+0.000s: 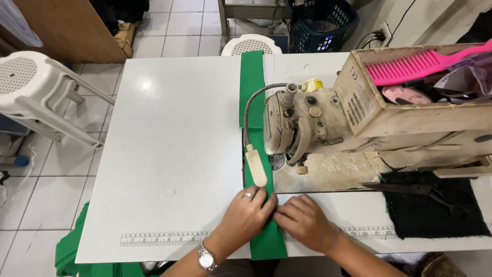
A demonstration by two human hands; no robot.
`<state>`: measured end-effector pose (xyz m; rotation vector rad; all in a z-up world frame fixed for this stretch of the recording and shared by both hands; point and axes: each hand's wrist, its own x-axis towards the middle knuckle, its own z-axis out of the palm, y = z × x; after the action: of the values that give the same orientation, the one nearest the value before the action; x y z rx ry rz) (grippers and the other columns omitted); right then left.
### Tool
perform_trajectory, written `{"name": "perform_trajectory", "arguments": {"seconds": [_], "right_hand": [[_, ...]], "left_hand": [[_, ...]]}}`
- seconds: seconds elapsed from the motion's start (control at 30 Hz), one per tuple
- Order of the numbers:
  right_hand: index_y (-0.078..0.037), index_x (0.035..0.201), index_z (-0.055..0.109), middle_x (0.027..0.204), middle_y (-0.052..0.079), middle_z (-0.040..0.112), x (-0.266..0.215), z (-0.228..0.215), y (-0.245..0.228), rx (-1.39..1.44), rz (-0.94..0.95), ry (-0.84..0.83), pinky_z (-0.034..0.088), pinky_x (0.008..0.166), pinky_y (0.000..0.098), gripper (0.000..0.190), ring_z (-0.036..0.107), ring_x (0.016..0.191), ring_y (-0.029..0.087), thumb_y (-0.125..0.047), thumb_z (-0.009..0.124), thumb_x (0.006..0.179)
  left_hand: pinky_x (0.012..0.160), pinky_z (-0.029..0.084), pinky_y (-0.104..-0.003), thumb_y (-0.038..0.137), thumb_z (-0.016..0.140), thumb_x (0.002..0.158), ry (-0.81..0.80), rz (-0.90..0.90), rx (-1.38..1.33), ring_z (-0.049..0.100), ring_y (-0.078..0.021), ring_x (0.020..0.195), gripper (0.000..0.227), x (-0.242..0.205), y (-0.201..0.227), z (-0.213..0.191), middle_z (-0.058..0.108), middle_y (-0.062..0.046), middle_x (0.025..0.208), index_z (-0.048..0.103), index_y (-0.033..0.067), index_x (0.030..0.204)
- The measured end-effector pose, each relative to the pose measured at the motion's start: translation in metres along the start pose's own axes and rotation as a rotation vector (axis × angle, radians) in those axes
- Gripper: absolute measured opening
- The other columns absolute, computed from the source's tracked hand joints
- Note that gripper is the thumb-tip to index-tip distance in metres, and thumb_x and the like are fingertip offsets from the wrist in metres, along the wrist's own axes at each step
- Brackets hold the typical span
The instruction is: Folding and sewing green fabric strips using an industrial sewing machine
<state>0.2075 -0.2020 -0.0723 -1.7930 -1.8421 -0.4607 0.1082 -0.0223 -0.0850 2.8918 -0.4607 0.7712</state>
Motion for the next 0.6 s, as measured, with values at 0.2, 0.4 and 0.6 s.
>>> {"name": "perform_trajectory", "arguments": {"seconds": [0.2, 0.4, 0.6], "right_hand": [[-0.005, 0.099, 0.073, 0.093, 0.006, 0.073, -0.002, 0.018, 0.036, -0.046, -0.013, -0.082, 0.042, 0.069, 0.0385, 0.014, 0.060, 0.084, 0.026, -0.004, 0.078, 0.085], [-0.017, 0.090, 0.076, 0.086, 0.003, 0.073, -0.007, 0.047, 0.069, -0.048, 0.128, -0.077, 0.049, 0.068, 0.0347, 0.013, 0.068, 0.088, 0.022, -0.022, 0.066, 0.097], [-0.020, 0.094, 0.076, 0.095, 0.001, 0.074, -0.005, 0.060, 0.088, -0.002, 0.254, -0.029, 0.055, 0.074, 0.0408, 0.010, 0.073, 0.089, 0.027, -0.025, 0.067, 0.096]], "left_hand": [[0.079, 0.056, -0.045, 0.013, 0.069, 0.092, 0.003, -0.071, -0.103, 0.066, -0.0352, 0.094, 0.025, 0.008, -0.023, 0.012, 0.070, -0.018, 0.103, 0.071, 0.0020, 0.115], [0.094, 0.054, -0.050, 0.021, 0.069, 0.083, 0.089, -0.155, -0.069, 0.069, -0.0388, 0.100, 0.027, 0.002, -0.054, 0.080, 0.072, -0.019, 0.093, 0.075, 0.0051, 0.104], [0.097, 0.053, -0.048, 0.024, 0.066, 0.084, 0.158, -0.234, -0.146, 0.070, -0.0351, 0.104, 0.019, 0.015, -0.091, 0.113, 0.073, -0.015, 0.105, 0.072, 0.0116, 0.098]]}}
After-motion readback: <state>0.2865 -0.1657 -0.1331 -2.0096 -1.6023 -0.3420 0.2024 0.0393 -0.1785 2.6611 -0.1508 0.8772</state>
